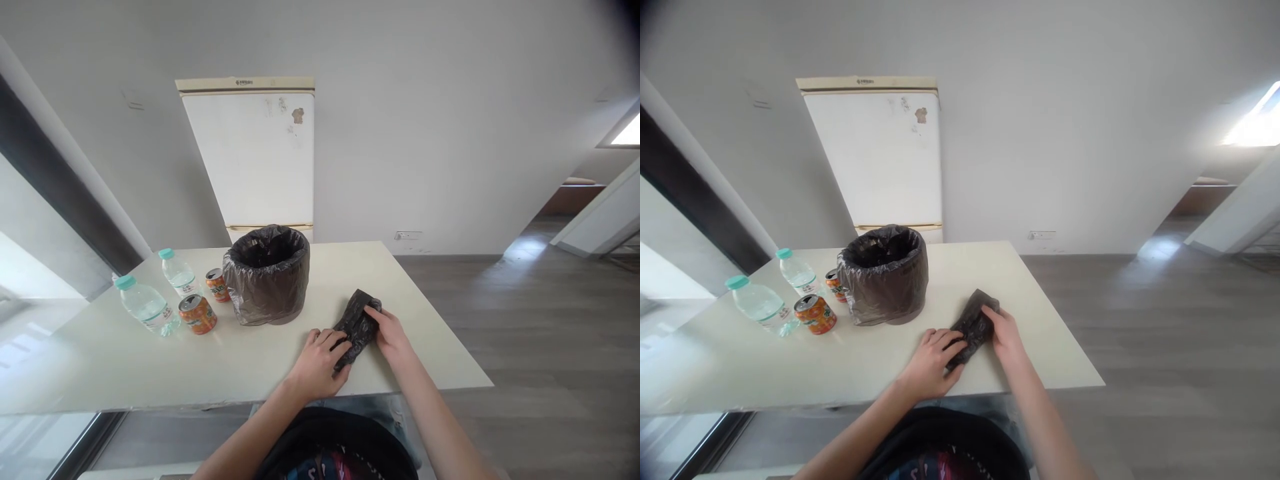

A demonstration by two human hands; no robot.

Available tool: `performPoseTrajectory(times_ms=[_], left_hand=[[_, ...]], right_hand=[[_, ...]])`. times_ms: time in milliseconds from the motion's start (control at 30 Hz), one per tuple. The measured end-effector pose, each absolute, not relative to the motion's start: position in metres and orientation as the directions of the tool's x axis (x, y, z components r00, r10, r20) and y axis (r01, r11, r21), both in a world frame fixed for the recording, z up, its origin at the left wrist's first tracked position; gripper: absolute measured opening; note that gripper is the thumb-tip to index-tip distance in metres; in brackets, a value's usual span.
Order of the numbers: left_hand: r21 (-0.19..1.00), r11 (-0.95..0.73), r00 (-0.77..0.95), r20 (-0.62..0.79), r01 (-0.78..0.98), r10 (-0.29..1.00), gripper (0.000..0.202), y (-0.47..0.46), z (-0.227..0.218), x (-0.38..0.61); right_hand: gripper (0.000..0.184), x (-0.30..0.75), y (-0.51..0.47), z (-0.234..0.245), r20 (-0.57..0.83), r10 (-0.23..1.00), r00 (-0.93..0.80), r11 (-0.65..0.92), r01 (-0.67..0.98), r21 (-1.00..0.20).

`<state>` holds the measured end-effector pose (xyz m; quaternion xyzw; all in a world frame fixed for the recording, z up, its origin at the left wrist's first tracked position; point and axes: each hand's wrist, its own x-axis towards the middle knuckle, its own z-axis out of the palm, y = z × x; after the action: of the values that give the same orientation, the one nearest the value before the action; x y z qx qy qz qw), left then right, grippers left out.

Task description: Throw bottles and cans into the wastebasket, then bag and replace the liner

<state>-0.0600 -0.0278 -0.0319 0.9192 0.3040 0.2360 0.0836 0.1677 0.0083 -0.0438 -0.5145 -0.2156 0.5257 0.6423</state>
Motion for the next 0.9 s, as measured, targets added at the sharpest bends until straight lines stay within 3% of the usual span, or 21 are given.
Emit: performPoseTrajectory(times_ms=[400,467,567,667,733,800,900], left_hand=[[0.325,-0.804,0.734,0.336,0.498,0.591,0.048,-0.022,-0.042,-0.057],[0.32,-0.803,0.734,0.332,0.503,0.592,0.047,-0.023,-0.04,-0.057],[0.322,-0.798,0.728,0.333,0.51,0.599,0.044,-0.024,-0.038,-0.057],[0.329,-0.804,0.727,0.351,0.495,0.59,0.046,-0.023,-0.04,-0.058],[0.333,-0.809,0.73,0.355,0.485,0.584,0.045,-0.021,-0.043,-0.059],[0.335,-0.805,0.728,0.351,0.49,0.589,0.036,-0.02,-0.046,-0.059],[0.334,-0.804,0.706,0.388,0.491,0.592,0.019,-0.02,-0.047,-0.06]], right_hand=[[0.047,0.133,0.007,-0.035,-0.16,0.928,0.335,-0.015,-0.396,-0.918],[0.046,0.132,0.009,-0.04,-0.126,0.92,0.371,-0.022,-0.272,-0.962],[0.036,0.129,0.008,-0.045,0.021,0.887,0.461,-0.03,0.103,-0.994],[0.034,0.125,-0.003,-0.043,0.25,0.929,0.272,0.122,0.415,-0.902],[0.044,0.121,-0.013,-0.04,0.352,0.935,0.038,0.294,0.472,-0.831],[0.058,0.118,-0.023,-0.039,0.376,0.917,-0.134,0.392,0.482,-0.784],[0.066,0.119,-0.032,-0.041,0.35,0.912,-0.214,0.41,0.508,-0.758]])
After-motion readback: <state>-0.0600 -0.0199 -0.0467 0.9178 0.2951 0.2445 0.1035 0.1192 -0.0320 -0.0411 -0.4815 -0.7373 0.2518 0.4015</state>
